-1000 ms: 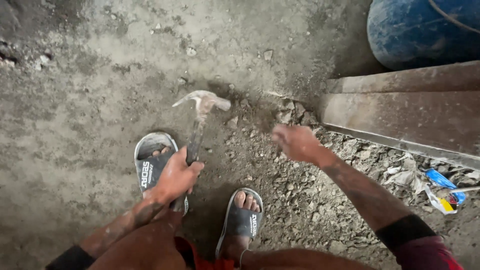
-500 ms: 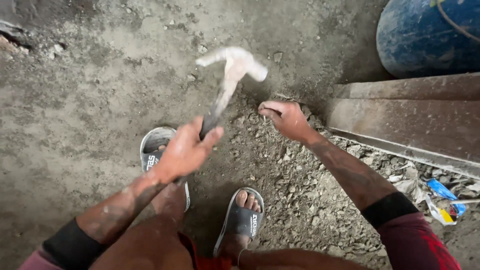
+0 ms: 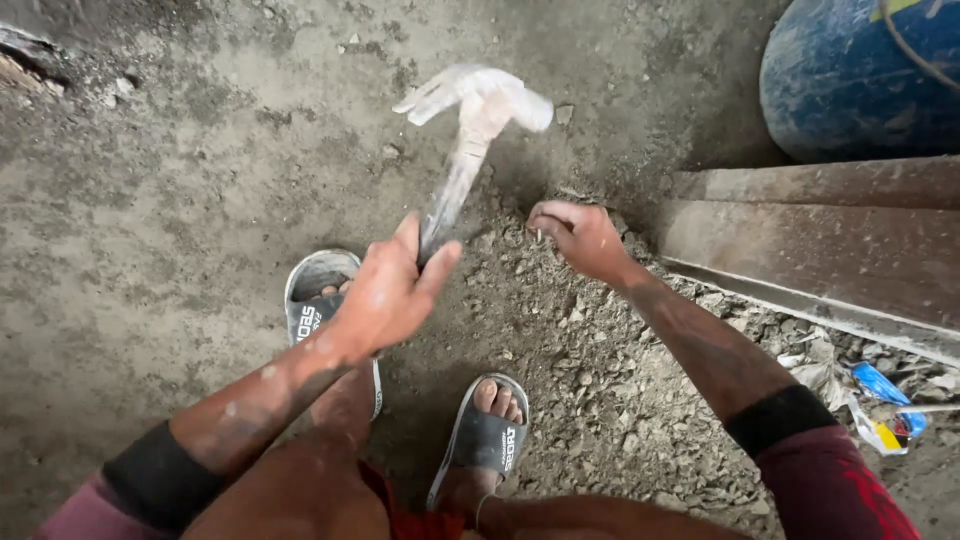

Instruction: Breaking up concrete on a floor using a claw hammer and removing the debris by hand

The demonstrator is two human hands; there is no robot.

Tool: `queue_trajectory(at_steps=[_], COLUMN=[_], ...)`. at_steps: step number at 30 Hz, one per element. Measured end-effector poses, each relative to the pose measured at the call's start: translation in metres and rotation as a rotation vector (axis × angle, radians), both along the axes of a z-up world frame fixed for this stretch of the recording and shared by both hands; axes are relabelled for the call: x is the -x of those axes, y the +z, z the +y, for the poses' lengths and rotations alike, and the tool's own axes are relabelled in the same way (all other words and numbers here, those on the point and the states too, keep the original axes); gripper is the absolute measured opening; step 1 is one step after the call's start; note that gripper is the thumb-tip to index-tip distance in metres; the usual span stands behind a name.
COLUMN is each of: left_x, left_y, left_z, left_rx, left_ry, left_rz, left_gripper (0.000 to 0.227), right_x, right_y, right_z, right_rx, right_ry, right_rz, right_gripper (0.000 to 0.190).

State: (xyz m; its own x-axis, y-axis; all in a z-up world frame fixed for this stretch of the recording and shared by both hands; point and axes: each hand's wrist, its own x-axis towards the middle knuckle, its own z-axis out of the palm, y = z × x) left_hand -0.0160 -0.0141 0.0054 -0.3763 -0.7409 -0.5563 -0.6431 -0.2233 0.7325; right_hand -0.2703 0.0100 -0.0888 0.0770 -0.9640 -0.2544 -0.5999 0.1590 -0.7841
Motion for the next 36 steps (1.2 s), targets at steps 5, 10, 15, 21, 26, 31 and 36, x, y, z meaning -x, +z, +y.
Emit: queue_trajectory(at_steps=[5,10,15,21,26,31,36], left_x=[-0.004,0.005,0.01,0.014,0.014,0.011,0.013], left_y=[-0.016,-0.009,-0.007,0.022,0.001,0.0,-0.028], left_z=[-0.013,-0.036,-0.031,-0.052,-0.051,-0.06,-0.049], left_rx=[0.044,0.072,0.036,-0.08,-0.036,-0.07,-0.128], left_ry=[-0.298,-0.157,-0.221,-0.268,-0.282,-0.361,-0.342], left_rz=[0.007,-0.007,-0.006,-0.039,-0.052,-0.092,-0.095], left_gripper=[0.032,0.033,0.033,0.031,0.033,0.031,0.025], right_x=[0.003,0.01,0.016,0.011,0.017,0.023,0.018], right_y=[-0.004,-0.014,-0.024,-0.015,-0.03,-0.042,-0.032], right_z=[-0.003,-0.009,-0.009,-0.009,-0.007,-0.005,-0.004], right_rx=[-0.117,-0.182,-0.184,-0.224,-0.201,-0.252,-0.259], right_ry=[-0.062,-0.099,-0.116,-0.147,-0.165,-0.195,-0.223], right_rz=[-0.069,-0.178,-0.235,-0.225,-0.259,-0.277,-0.268], right_gripper=[0.014,0.011,0.014,0.009,0.013,0.017,0.017])
